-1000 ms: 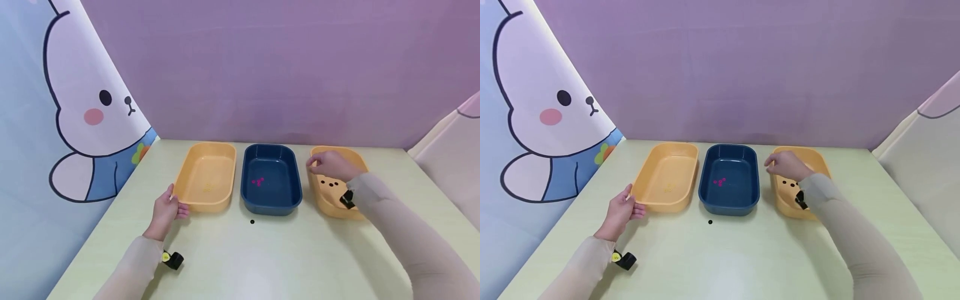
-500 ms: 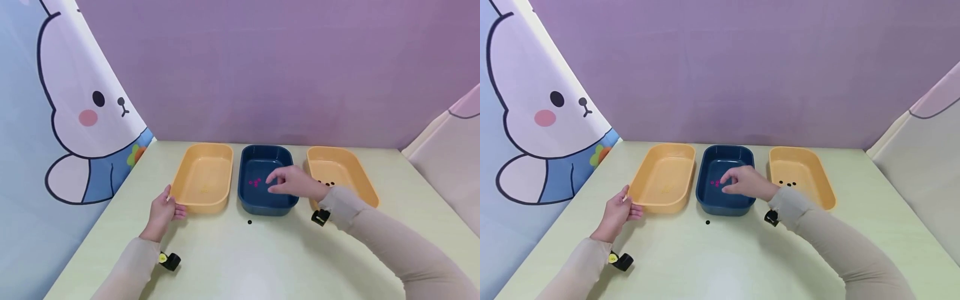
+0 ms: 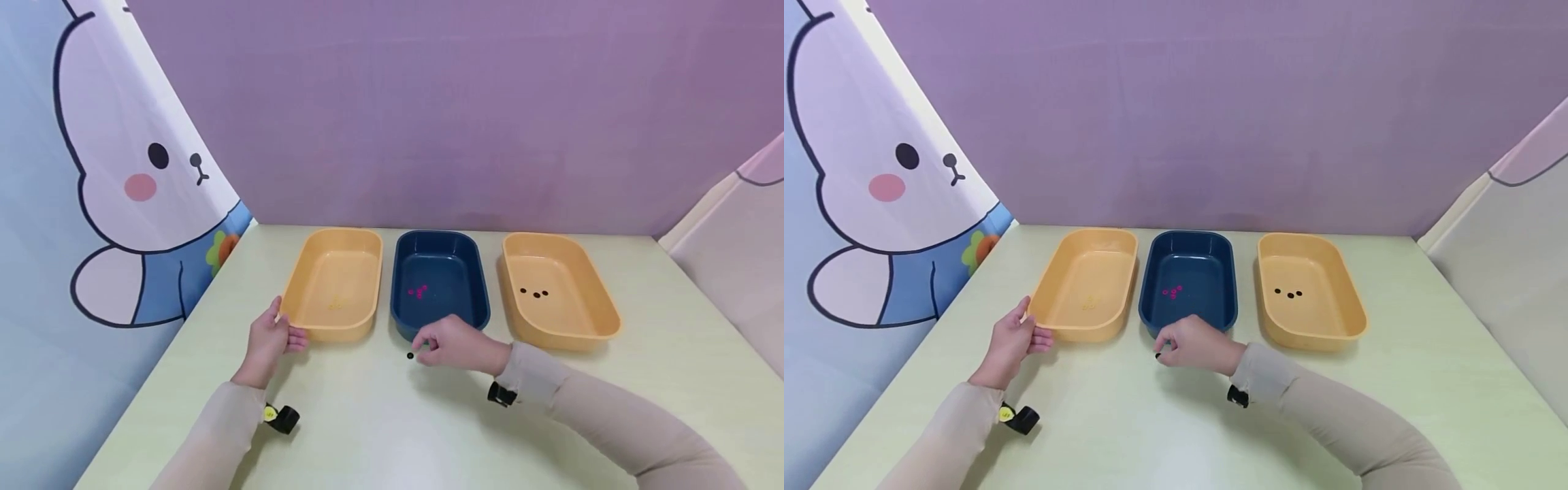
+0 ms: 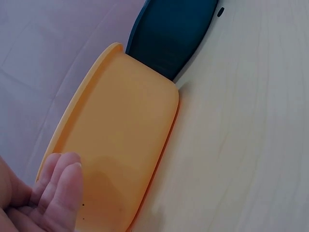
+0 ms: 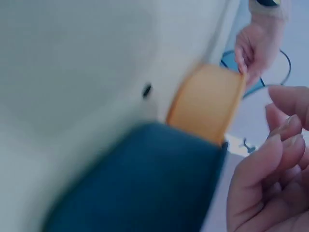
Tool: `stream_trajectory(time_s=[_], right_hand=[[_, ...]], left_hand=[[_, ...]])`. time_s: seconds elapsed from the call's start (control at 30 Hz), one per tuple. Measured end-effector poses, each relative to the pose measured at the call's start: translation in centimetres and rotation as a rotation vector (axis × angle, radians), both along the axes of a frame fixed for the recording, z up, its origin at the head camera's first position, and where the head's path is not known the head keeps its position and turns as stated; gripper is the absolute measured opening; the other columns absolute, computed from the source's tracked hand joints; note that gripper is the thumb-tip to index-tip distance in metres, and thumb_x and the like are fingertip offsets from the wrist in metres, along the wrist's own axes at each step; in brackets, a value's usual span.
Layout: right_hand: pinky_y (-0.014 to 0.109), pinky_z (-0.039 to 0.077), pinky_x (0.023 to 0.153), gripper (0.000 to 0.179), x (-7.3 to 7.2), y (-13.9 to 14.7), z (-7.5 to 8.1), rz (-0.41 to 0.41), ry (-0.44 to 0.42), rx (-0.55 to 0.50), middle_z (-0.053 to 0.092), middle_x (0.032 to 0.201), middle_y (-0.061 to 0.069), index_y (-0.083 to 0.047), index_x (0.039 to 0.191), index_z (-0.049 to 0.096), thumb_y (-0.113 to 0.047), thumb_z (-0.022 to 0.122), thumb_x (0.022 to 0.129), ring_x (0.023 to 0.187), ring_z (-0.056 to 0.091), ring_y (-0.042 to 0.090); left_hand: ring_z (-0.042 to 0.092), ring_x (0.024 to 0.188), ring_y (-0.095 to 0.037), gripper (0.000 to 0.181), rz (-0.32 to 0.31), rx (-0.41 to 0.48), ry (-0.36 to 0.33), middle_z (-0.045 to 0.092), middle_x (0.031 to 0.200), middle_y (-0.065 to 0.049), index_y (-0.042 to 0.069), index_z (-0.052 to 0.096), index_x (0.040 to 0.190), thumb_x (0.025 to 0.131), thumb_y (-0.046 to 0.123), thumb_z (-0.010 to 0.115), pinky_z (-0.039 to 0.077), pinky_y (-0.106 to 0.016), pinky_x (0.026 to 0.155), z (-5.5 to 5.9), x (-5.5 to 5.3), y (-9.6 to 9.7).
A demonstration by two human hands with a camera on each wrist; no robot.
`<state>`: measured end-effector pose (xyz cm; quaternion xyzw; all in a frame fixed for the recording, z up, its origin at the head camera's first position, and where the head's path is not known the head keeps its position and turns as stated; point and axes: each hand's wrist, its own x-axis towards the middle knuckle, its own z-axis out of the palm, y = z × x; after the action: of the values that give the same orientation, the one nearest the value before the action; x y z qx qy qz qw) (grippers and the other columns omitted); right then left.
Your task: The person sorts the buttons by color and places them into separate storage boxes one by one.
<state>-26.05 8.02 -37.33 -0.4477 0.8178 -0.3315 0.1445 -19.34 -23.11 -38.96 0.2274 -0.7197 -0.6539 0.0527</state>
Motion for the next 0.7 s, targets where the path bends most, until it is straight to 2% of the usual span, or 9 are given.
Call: stream_trajectory(time_s=[0.1, 0.2, 0.27, 0.33, 0.43, 0.57, 0.7], right_hand=[[0.016, 0.031, 0.046, 0.015, 0.5, -0.5, -1.1, -0.018, -0.008, 0.033, 0.058, 0.062, -0.003, 0.002, 0.098, 0.072, -0.001, 0.069, 0.084, 0.048, 0.036, 0.001], [0.016, 0.032, 0.046, 0.024, 0.8, -0.8, -1.9, -0.021, -0.039, 0.077, 0.06, 0.064, 0.003, 0.005, 0.107, 0.07, -0.001, 0.067, 0.085, 0.046, 0.037, 0.002], [0.017, 0.03, 0.043, 0.033, 0.9, -0.9, -2.2, -0.036, -0.125, 0.108, 0.055, 0.056, 0.001, 0.006, 0.116, 0.066, -0.003, 0.068, 0.085, 0.041, 0.036, 0.005], [0.018, 0.029, 0.04, 0.045, 1.0, -0.8, -2.3, -0.046, -0.203, 0.145, 0.042, 0.048, -0.003, 0.004, 0.126, 0.06, -0.009, 0.07, 0.084, 0.038, 0.035, 0.007], [0.02, 0.028, 0.038, 0.058, 1.0, -0.7, -2.3, -0.067, -0.312, 0.164, 0.037, 0.046, -0.004, -0.001, 0.136, 0.052, -0.015, 0.073, 0.084, 0.035, 0.033, 0.01], [0.02, 0.03, 0.039, 0.061, 1.0, -0.6, -2.7, -0.082, -0.382, 0.184, 0.042, 0.049, -0.003, -0.004, 0.14, 0.049, -0.019, 0.071, 0.085, 0.038, 0.035, 0.011], [0.02, 0.031, 0.039, 0.058, 1.2, -0.5, -3.3, -0.104, -0.429, 0.201, 0.044, 0.05, -0.001, -0.005, 0.139, 0.05, -0.021, 0.069, 0.086, 0.039, 0.035, 0.011]], left_hand=[[0.06, 0.05, -0.009, 0.056, 0.001, 0.007, -0.005, 0.061, 0.062, -0.002, 0.01, 0.004, 0.154, 0.104, 0.005, 0.028, 0.055, -0.021, 0.053, -0.1, 0.1, 0.0], [0.06, 0.05, -0.008, 0.055, 0.0, 0.012, -0.01, 0.061, 0.062, -0.001, 0.009, 0.004, 0.154, 0.104, 0.005, 0.027, 0.055, -0.021, 0.053, -0.2, 0.3, 0.1], [0.06, 0.049, -0.008, 0.056, -0.01, 0.017, 0.0, 0.061, 0.061, -0.001, 0.008, 0.003, 0.154, 0.104, 0.004, 0.027, 0.055, -0.021, 0.053, -0.2, 0.4, 0.1], [0.06, 0.049, -0.007, 0.056, -0.02, 0.009, 0.007, 0.061, 0.061, 0.0, 0.007, 0.002, 0.154, 0.103, 0.004, 0.026, 0.055, -0.021, 0.053, 0.0, 0.6, 0.1], [0.06, 0.048, -0.007, 0.056, -0.024, -0.01, 0.01, 0.061, 0.06, 0.001, 0.006, 0.002, 0.153, 0.103, 0.003, 0.026, 0.055, -0.02, 0.052, 0.3, 0.7, -0.1], [0.06, 0.048, -0.006, 0.056, -0.019, -0.014, -0.001, 0.061, 0.06, 0.0, 0.006, 0.003, 0.153, 0.103, 0.003, 0.027, 0.055, -0.02, 0.051, 0.7, 0.7, -0.2], [0.06, 0.049, -0.007, 0.056, -0.023, 0.004, -0.012, 0.062, 0.061, -0.001, 0.007, 0.002, 0.154, 0.104, 0.004, 0.027, 0.055, -0.021, 0.052, 0.5, 0.8, -0.2]])
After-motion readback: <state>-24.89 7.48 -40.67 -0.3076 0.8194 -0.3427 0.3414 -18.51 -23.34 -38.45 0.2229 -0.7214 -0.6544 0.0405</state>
